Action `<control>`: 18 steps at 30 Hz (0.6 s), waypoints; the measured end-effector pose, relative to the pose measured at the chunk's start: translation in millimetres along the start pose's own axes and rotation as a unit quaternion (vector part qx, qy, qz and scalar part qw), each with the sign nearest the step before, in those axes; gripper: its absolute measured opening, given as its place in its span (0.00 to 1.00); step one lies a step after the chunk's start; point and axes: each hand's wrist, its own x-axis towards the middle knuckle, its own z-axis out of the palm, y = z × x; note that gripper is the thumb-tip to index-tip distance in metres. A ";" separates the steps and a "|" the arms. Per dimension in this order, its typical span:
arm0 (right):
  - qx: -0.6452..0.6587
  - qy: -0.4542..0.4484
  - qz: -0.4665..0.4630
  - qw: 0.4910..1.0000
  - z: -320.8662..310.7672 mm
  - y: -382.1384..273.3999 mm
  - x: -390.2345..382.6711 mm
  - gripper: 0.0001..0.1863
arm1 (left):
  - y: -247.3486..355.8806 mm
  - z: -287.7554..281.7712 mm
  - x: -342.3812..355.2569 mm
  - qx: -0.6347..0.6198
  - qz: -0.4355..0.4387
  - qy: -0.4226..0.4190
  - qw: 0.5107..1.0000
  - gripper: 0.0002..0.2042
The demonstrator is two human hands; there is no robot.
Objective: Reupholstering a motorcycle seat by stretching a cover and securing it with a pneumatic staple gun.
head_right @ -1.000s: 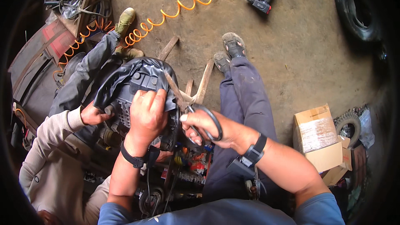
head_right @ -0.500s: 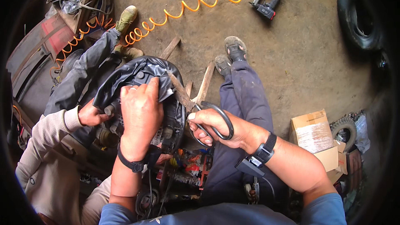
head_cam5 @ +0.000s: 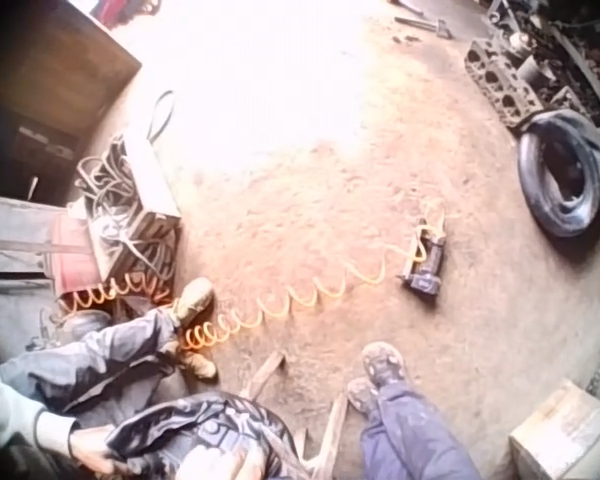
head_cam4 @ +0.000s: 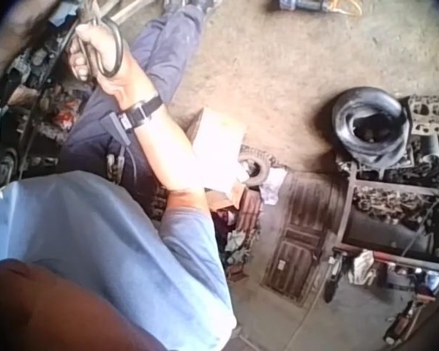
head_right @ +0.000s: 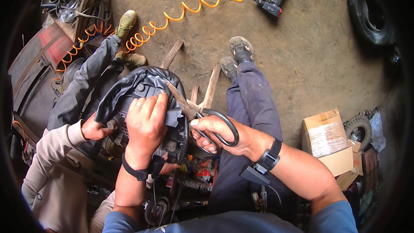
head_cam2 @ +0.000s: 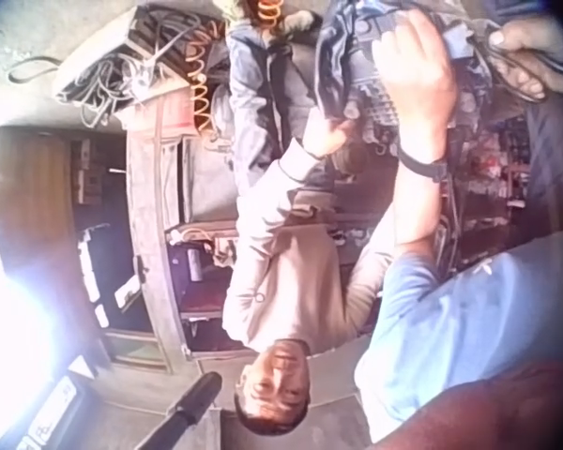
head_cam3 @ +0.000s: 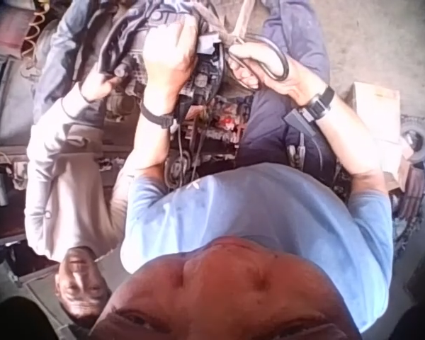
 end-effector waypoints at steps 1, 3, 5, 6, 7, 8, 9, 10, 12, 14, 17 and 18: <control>-0.003 0.002 0.001 1.000 -1.8 1.2 1.9 0.21 | -0.3 1.3 -0.4 0.001 0.000 0.000 1.000 0.19; -0.005 0.000 0.003 1.000 -6.6 5.9 6.1 0.20 | -1.0 3.9 -1.3 0.008 0.004 0.001 1.000 0.19; -0.007 0.000 0.007 1.000 -7.9 4.7 8.4 0.20 | -0.5 3.5 -0.8 0.008 0.001 -0.009 1.000 0.18; -0.025 0.002 0.011 1.000 -6.9 2.2 8.7 0.19 | -0.5 3.4 -0.5 0.007 0.000 -0.014 1.000 0.18; -0.044 0.005 0.015 0.999 -6.4 0.3 8.9 0.19 | -0.5 3.1 -0.4 0.006 -0.002 -0.020 1.000 0.18; -0.030 0.008 0.023 0.999 -6.9 0.7 8.1 0.18 | -0.3 2.1 0.1 0.006 -0.003 -0.021 1.000 0.18; -0.030 0.007 0.025 0.999 -8.5 -1.7 8.2 0.18 | 0.1 0.8 0.7 -0.002 -0.006 -0.028 1.000 0.18; -0.026 -0.011 0.037 0.999 -10.6 -5.7 8.8 0.18 | 0.3 -0.2 1.2 -0.011 -0.008 -0.035 0.999 0.18; -0.013 -0.028 0.063 0.998 -11.6 -14.7 10.3 0.19 | 0.9 -1.1 3.9 -0.016 -0.002 -0.036 0.999 0.18; -0.011 -0.027 0.058 0.998 -12.4 -16.2 13.8 0.19 | 0.7 -0.2 4.8 -0.021 0.005 -0.038 0.999 0.19; -0.014 -0.021 0.061 0.998 -12.1 -19.8 16.1 0.20 | 0.3 2.6 4.9 -0.031 -0.003 -0.032 0.999 0.19; -0.029 -0.021 0.058 0.998 -15.3 -18.8 16.6 0.20 | 0.3 3.4 5.2 -0.034 -0.006 -0.029 0.999 0.19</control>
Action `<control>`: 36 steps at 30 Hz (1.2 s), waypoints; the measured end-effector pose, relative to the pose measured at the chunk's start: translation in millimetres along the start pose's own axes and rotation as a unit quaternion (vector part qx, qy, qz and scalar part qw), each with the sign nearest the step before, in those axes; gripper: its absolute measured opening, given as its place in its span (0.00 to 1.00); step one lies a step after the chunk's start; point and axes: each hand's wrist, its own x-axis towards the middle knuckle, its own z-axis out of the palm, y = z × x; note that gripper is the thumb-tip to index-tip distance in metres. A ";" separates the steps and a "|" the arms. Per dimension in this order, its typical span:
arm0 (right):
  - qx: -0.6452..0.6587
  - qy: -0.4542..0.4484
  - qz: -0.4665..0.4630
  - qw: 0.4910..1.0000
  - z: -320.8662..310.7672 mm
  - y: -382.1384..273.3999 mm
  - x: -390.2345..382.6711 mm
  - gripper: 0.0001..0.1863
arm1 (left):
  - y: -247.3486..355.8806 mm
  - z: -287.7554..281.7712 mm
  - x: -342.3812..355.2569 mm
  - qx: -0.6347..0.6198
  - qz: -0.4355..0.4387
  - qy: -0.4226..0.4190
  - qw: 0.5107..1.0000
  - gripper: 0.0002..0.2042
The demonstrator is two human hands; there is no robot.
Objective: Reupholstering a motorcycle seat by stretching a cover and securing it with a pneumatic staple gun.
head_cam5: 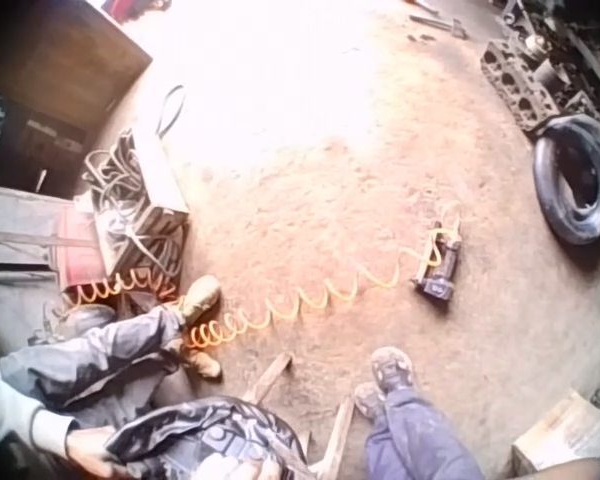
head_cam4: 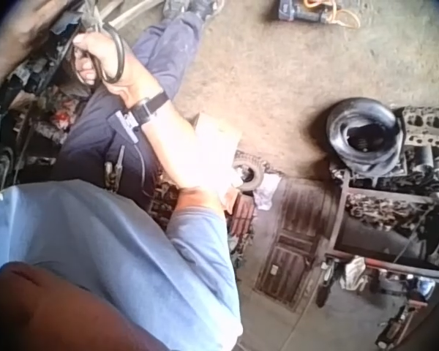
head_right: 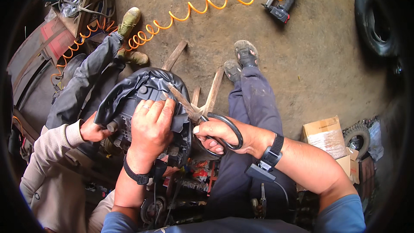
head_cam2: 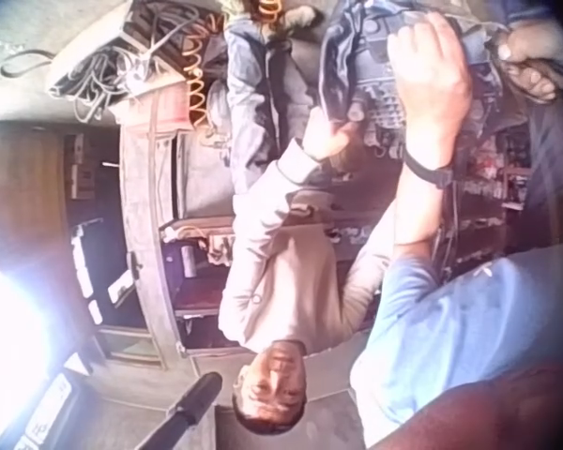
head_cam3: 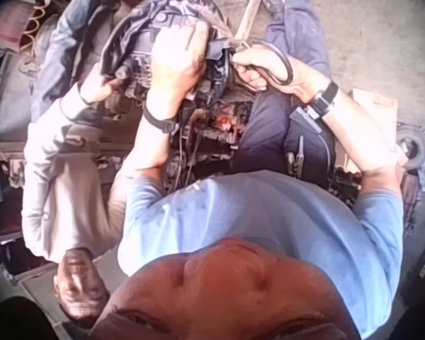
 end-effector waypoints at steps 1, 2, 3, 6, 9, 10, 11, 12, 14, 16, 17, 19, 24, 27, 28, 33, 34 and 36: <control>-0.016 0.000 -0.003 1.000 -2.2 0.9 0.3 0.20 | -0.1 0.7 0.3 -0.003 -0.003 0.003 1.000 0.20; -0.015 0.008 -0.011 1.000 3.8 -0.1 -0.1 0.21 | 0.0 -0.6 -1.0 -0.002 -0.005 0.002 1.000 0.20; -0.015 0.006 -0.010 1.000 6.7 0.0 -1.7 0.21 | 0.5 -2.4 -3.1 -0.007 -0.011 -0.002 1.000 0.20; -0.001 0.023 0.014 1.000 11.9 1.8 -6.0 0.20 | 1.4 -5.4 -4.2 -0.021 -0.018 -0.005 1.000 0.22; -0.016 0.021 -0.007 1.000 13.0 2.0 -5.0 0.20 | 0.1 -4.7 -5.2 -0.033 -0.020 0.006 0.999 0.24; -0.018 0.021 -0.007 1.000 14.1 0.3 -5.0 0.20 | 0.0 -4.4 -6.1 -0.037 -0.018 0.013 0.999 0.24; -0.007 0.026 0.008 1.000 15.9 -3.7 -4.0 0.20 | -0.3 -4.6 -5.8 -0.036 -0.019 0.015 0.999 0.24; 0.004 0.030 0.023 0.999 18.0 -8.1 -2.7 0.20 | -0.3 -5.4 -5.5 -0.036 -0.014 0.015 0.999 0.24; -0.008 0.034 0.026 0.999 19.2 -13.8 0.1 0.21 | 0.9 -5.2 -5.0 -0.040 -0.004 0.014 0.999 0.24; -0.012 0.023 0.019 0.999 13.7 -9.6 1.5 0.21 | 1.6 -3.8 -5.7 -0.039 -0.002 0.018 0.999 0.24; -0.016 0.007 0.012 1.000 10.6 -7.5 3.3 0.21 | 1.5 -3.5 -6.0 -0.035 -0.002 0.019 0.999 0.24; -0.019 0.006 0.006 1.000 7.1 -6.1 1.6 0.21 | 2.9 -1.5 -5.8 -0.036 -0.004 0.022 0.999 0.24; -0.040 -0.008 0.032 0.999 2.9 -12.9 2.4 0.20 | -3.3 -4.1 -7.4 -0.049 -0.017 0.027 0.998 0.27; 0.009 -0.033 0.041 0.999 -2.5 -20.3 8.2 0.20 | -2.6 -1.3 -8.6 -0.064 -0.013 0.027 0.998 0.27; -0.015 -0.018 0.042 0.999 -1.5 -20.9 8.2 0.21 | -2.2 -1.4 -8.0 -0.061 -0.012 0.027 0.998 0.27; -0.025 -0.032 0.043 0.998 -10.9 -23.4 9.9 0.23 | 3.3 -4.0 -3.8 -0.084 0.013 0.022 0.996 0.28; -0.067 -0.012 0.017 0.997 -13.5 -27.3 9.4 0.23 | 12.1 0.4 -1.9 -0.108 0.019 0.031 0.993 0.27; -0.248 0.027 -0.020 0.968 -9.0 -42.8 -1.5 0.22 | 16.4 3.0 -9.3 -0.096 0.008 0.054 0.994 0.28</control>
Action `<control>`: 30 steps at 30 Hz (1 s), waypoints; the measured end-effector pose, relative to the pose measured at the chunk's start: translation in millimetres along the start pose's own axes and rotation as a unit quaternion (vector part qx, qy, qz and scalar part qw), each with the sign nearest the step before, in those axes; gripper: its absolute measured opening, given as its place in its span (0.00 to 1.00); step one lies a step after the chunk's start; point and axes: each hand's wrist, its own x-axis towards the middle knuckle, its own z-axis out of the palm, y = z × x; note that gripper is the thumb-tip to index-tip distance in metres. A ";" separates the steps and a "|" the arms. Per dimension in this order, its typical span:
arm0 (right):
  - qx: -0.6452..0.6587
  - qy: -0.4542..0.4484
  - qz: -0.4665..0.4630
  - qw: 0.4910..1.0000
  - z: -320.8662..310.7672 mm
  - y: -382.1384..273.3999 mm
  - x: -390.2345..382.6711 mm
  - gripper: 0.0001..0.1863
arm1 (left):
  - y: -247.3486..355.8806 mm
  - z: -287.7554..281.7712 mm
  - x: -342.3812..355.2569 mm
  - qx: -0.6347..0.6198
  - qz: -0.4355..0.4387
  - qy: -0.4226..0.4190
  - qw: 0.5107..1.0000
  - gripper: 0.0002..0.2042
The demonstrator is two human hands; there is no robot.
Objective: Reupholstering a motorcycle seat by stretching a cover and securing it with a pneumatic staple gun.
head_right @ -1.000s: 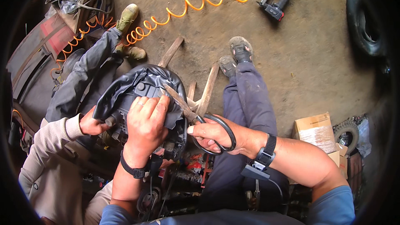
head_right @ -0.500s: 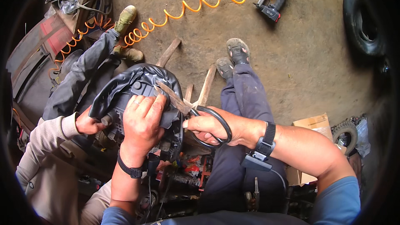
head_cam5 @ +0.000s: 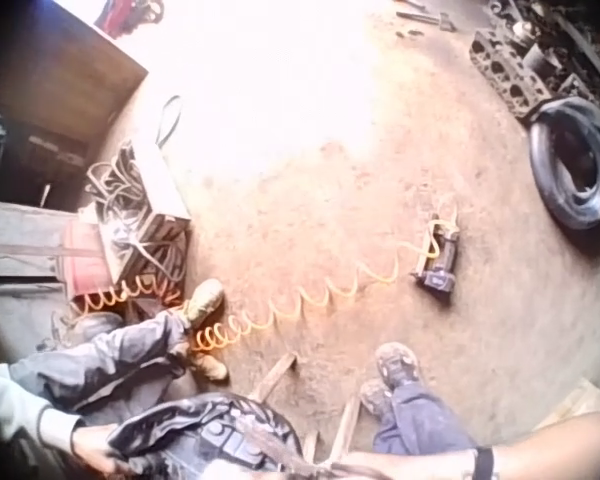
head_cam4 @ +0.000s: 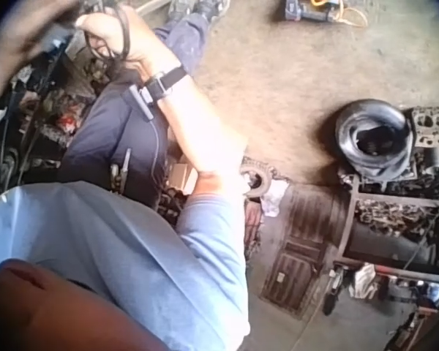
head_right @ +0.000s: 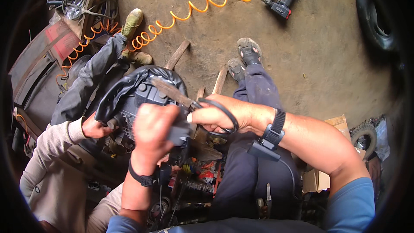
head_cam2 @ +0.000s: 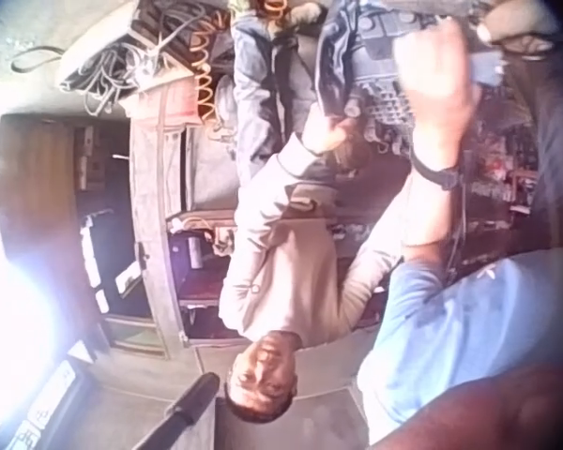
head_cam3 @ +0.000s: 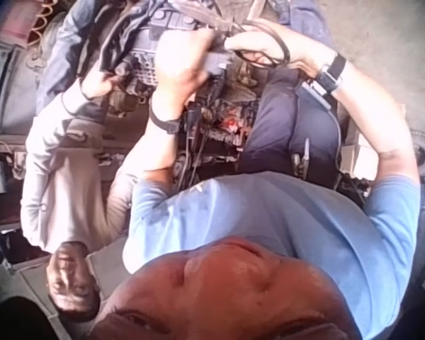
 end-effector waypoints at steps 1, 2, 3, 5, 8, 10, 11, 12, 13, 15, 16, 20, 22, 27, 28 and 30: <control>-0.221 0.013 -0.082 0.972 -10.9 -6.0 -3.1 0.20 | 0.1 -12.6 -8.3 -0.002 -0.057 0.057 0.997 0.26; -0.197 0.020 -0.066 0.978 -15.1 -16.5 -21.9 0.18 | 6.9 -25.4 -12.0 -0.032 -0.137 0.127 0.982 0.23; -0.169 0.019 -0.052 0.984 -17.5 -20.7 -37.0 0.18 | 5.1 -26.9 -20.4 -0.088 -0.168 0.270 0.944 0.18; -0.029 0.089 -0.180 0.979 -42.5 4.6 -77.2 0.20 | 0.0 -36.4 -3.0 -0.145 -0.306 0.357 0.871 0.15; 0.046 0.280 -0.261 0.923 -82.7 44.9 -165.1 0.22 | 16.5 -38.9 43.0 -0.235 -0.445 0.216 0.837 0.08; 0.051 0.289 -0.302 0.907 -146.6 118.7 -236.0 0.21 | 66.8 -5.4 98.9 -0.170 -0.260 -0.027 0.950 0.19; 0.042 0.295 -0.310 0.903 -165.6 152.8 -278.0 0.20 | 132.5 15.4 137.3 -0.316 -0.226 0.076 0.918 0.29; 0.042 0.260 -0.307 0.914 -124.9 167.9 -271.4 0.20 | 171.5 42.3 145.5 -0.272 0.000 0.227 0.935 0.28; 0.077 0.388 -0.332 0.856 -92.7 150.3 -252.4 0.18 | 219.5 34.6 139.1 -0.210 -0.015 0.058 0.976 0.32; 0.125 0.645 -0.369 0.657 25.5 101.9 -192.5 0.21 | 216.7 34.0 137.1 -0.228 0.020 0.095 0.969 0.30; 0.122 0.645 -0.375 0.655 -74.5 154.1 -251.6 0.21 | 210.9 36.2 132.6 -0.242 0.052 0.115 0.962 0.29; -0.048 0.606 0.001 0.794 -151.0 266.2 -306.6 0.31 | 84.8 9.3 83.7 -0.003 0.005 0.075 0.997 0.27; -0.126 0.620 0.061 0.772 -173.2 273.9 -287.9 0.36 | 36.2 11.9 43.8 0.062 0.018 -0.052 0.997 0.28; -0.211 0.603 0.072 0.766 -224.3 250.2 -248.4 0.36 | 21.1 1.3 0.2 0.103 -0.030 -0.108 0.988 0.29; -0.209 0.599 0.070 0.769 -239.4 240.9 -237.7 0.36 | 25.1 0.9 -3.1 0.107 -0.032 -0.111 0.987 0.29; -0.336 0.589 0.104 0.727 -270.5 220.8 -217.7 0.31 | 31.7 1.2 -11.2 0.145 -0.089 -0.116 0.979 0.28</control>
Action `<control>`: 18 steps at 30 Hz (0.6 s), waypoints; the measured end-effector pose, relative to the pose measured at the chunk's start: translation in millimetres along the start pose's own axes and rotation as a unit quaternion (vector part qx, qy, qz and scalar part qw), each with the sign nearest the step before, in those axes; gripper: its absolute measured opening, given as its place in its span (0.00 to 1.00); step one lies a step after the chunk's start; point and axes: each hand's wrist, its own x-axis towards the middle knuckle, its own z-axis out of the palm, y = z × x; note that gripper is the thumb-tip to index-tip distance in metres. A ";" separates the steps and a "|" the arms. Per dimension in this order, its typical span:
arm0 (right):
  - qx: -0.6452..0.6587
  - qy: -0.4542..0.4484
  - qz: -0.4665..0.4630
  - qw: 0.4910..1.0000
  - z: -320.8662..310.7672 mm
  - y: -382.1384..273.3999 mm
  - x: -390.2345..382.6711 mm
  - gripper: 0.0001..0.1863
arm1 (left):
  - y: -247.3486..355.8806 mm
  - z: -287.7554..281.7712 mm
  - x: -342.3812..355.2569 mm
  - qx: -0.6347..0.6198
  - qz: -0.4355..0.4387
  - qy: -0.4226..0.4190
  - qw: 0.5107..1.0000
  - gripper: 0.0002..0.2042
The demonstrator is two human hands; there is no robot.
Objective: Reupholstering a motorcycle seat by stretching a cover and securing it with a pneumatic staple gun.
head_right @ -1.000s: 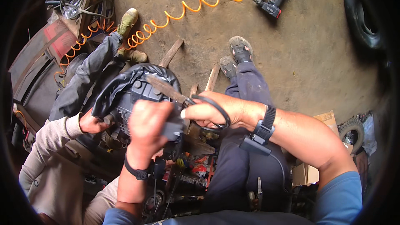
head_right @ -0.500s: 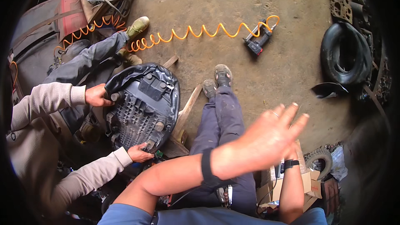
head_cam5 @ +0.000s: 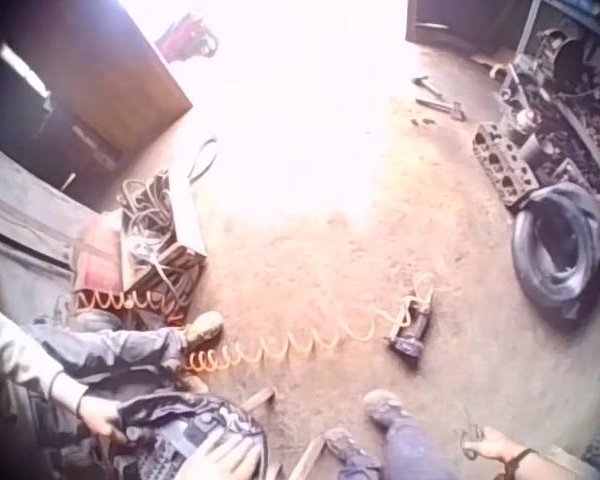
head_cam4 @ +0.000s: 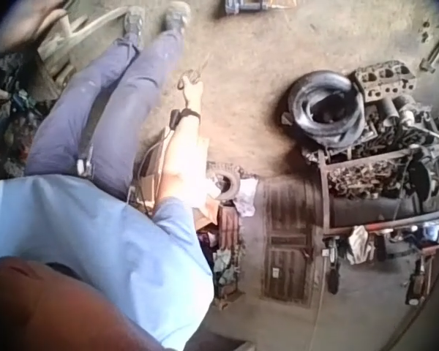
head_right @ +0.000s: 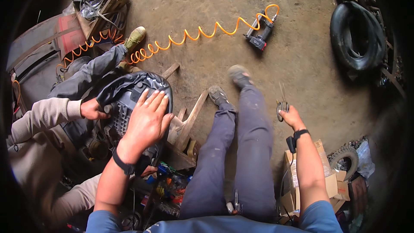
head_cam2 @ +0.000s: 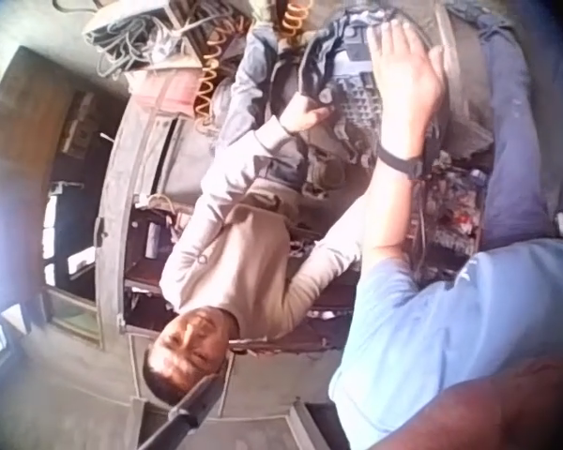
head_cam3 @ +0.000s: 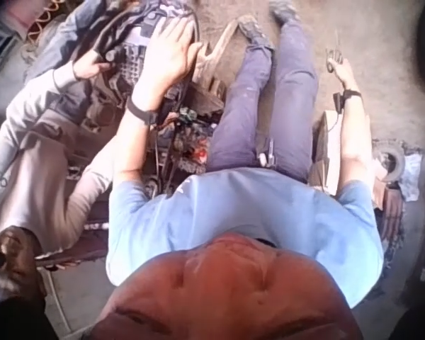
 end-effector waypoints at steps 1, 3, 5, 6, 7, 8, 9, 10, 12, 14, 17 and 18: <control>0.001 0.000 0.000 1.000 -5.4 -6.9 23.5 0.31 | 0.9 0.8 2.0 0.001 0.000 0.000 1.000 0.28; -0.209 0.077 -0.024 0.975 -25.6 -1.7 70.1 0.25 | 7.7 4.6 12.5 -0.019 -0.001 0.006 1.000 0.28; -0.277 0.067 -0.018 0.958 -20.4 -3.8 113.9 0.23 | 12.0 4.3 20.6 -0.007 0.002 -0.008 1.000 0.29; -0.338 0.057 -0.004 0.939 -22.3 -3.3 134.6 0.22 | 8.0 6.6 22.1 0.013 0.012 -0.028 0.999 0.31; -0.339 0.069 0.012 0.938 -24.6 -6.7 158.6 0.19 | 3.9 5.3 17.9 0.001 0.012 -0.031 0.999 0.32; -0.342 0.074 0.024 0.937 -28.4 -12.8 179.6 0.17 | 6.3 1.0 20.4 -0.013 0.004 -0.042 0.999 0.33; -0.345 0.100 0.010 0.933 -29.6 -15.6 189.6 0.16 | 9.9 -7.3 22.2 -0.011 -0.009 -0.064 0.998 0.34; -0.354 0.123 -0.001 0.927 -36.0 -14.6 194.4 0.16 | 14.8 -7.7 24.6 -0.017 -0.018 -0.067 0.997 0.33; -0.392 0.127 -0.127 0.903 -41.8 -61.6 198.4 0.18 | 22.0 -7.5 25.6 -0.036 -0.071 -0.111 0.991 0.35; -0.349 0.242 -0.386 0.819 -53.2 -104.5 212.3 0.25 | 38.3 -10.9 30.5 -0.034 -0.116 -0.129 0.984 0.39; -0.470 0.254 -0.526 0.662 -53.7 -209.9 237.1 0.30 | 46.7 -5.4 30.2 -0.017 -0.156 -0.145 0.977 0.43; -0.490 0.241 -0.553 0.630 -51.6 -221.8 260.3 0.30 | 46.4 -2.0 32.8 -0.033 -0.157 -0.126 0.979 0.42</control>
